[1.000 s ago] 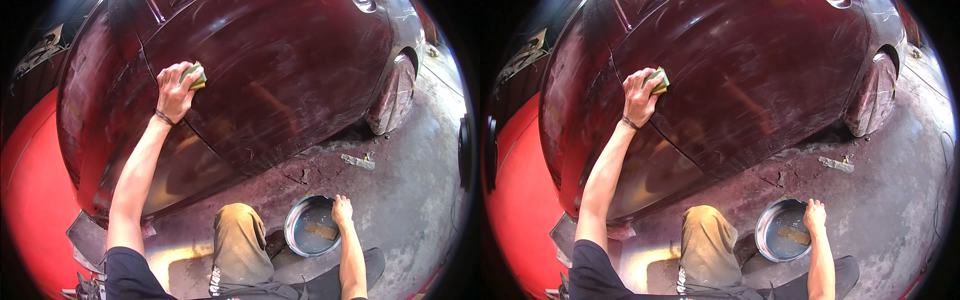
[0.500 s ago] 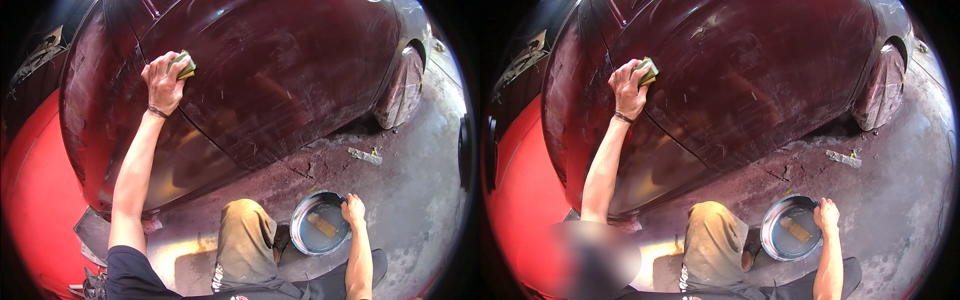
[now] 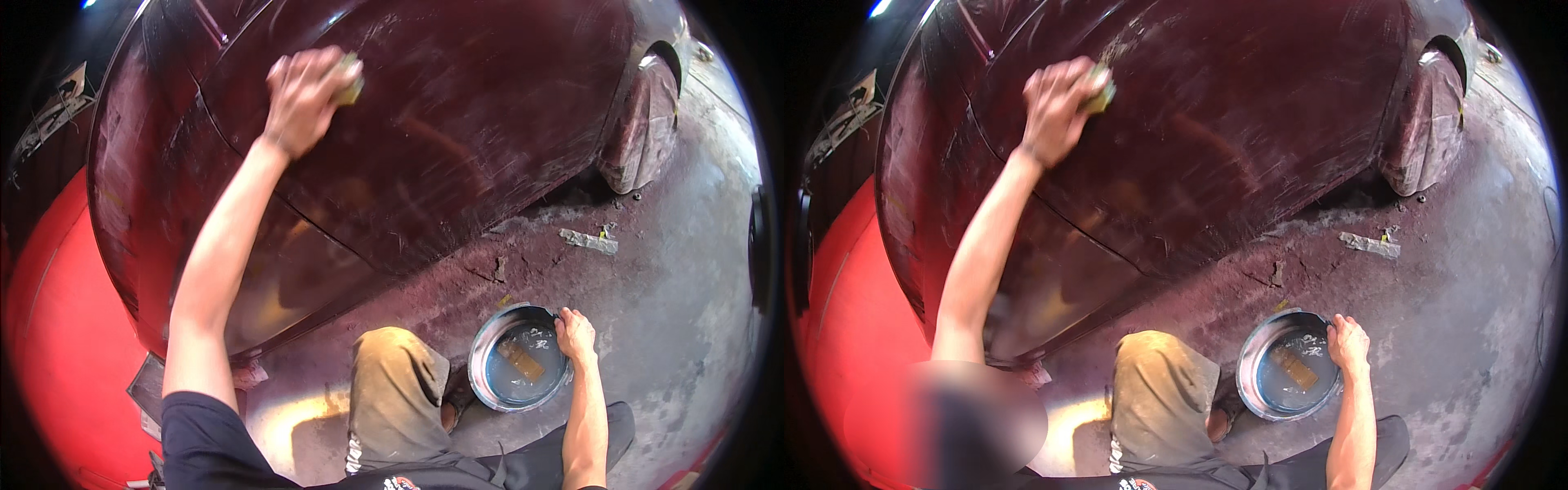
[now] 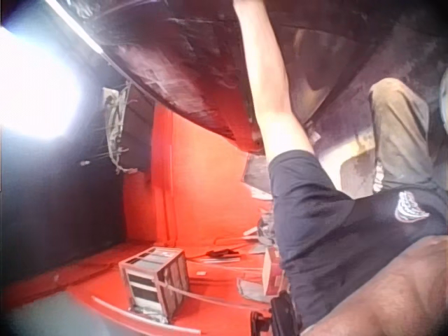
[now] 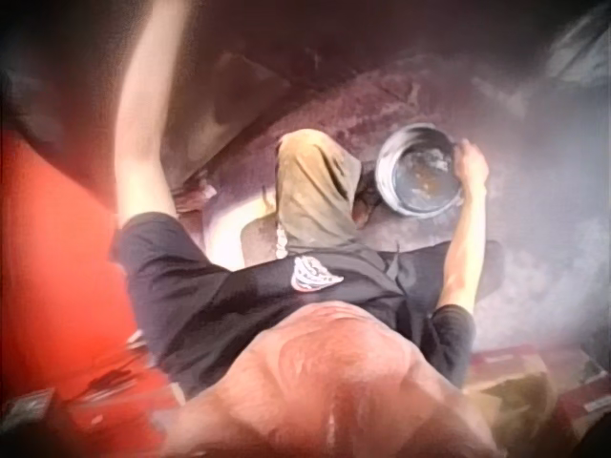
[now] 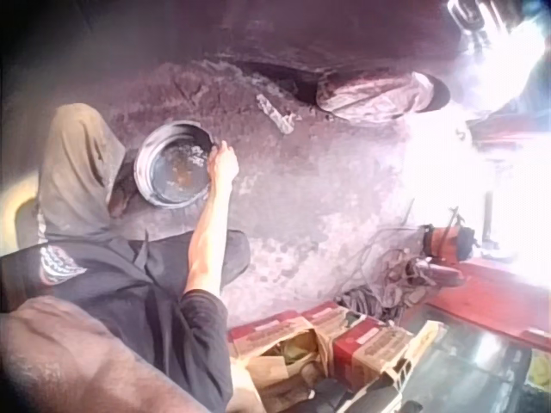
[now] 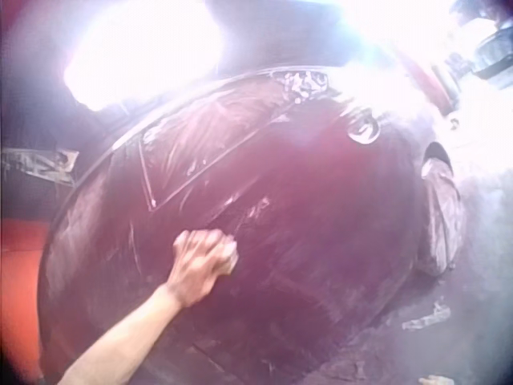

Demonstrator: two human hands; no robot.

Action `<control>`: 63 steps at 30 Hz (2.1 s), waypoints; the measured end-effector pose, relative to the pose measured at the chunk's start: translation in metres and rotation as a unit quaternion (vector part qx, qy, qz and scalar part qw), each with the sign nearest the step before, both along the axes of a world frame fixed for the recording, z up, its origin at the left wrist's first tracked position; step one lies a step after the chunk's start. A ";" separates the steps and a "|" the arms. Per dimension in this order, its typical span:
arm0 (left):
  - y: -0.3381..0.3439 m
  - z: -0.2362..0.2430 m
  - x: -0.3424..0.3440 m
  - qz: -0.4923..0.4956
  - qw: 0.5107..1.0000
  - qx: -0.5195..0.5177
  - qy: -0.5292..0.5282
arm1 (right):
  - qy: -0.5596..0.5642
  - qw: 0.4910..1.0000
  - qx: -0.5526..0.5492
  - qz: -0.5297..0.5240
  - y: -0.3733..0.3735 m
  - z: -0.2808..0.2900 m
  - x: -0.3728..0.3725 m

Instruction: The person is sanding the surface of a maroon car door using a sanding block. They repeatedly dip the block into a bucket of water and rub it against the door panel to smooth the surface.

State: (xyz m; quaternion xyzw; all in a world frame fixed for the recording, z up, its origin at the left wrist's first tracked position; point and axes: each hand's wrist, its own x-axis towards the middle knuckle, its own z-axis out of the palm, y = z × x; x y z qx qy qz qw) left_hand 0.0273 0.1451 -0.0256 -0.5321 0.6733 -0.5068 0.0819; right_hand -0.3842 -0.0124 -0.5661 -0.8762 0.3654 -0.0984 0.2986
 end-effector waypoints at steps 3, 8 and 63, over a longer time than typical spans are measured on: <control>0.068 -0.024 0.005 0.060 0.997 0.034 0.020 | 0.004 1.000 0.013 0.018 0.003 0.004 0.009; -0.030 0.021 -0.013 0.035 0.997 0.049 -0.052 | -0.005 1.000 0.010 0.019 0.007 0.004 0.016; -0.126 -0.059 -0.044 0.023 0.984 0.126 -0.123 | -0.047 0.996 0.023 0.066 0.017 0.098 0.017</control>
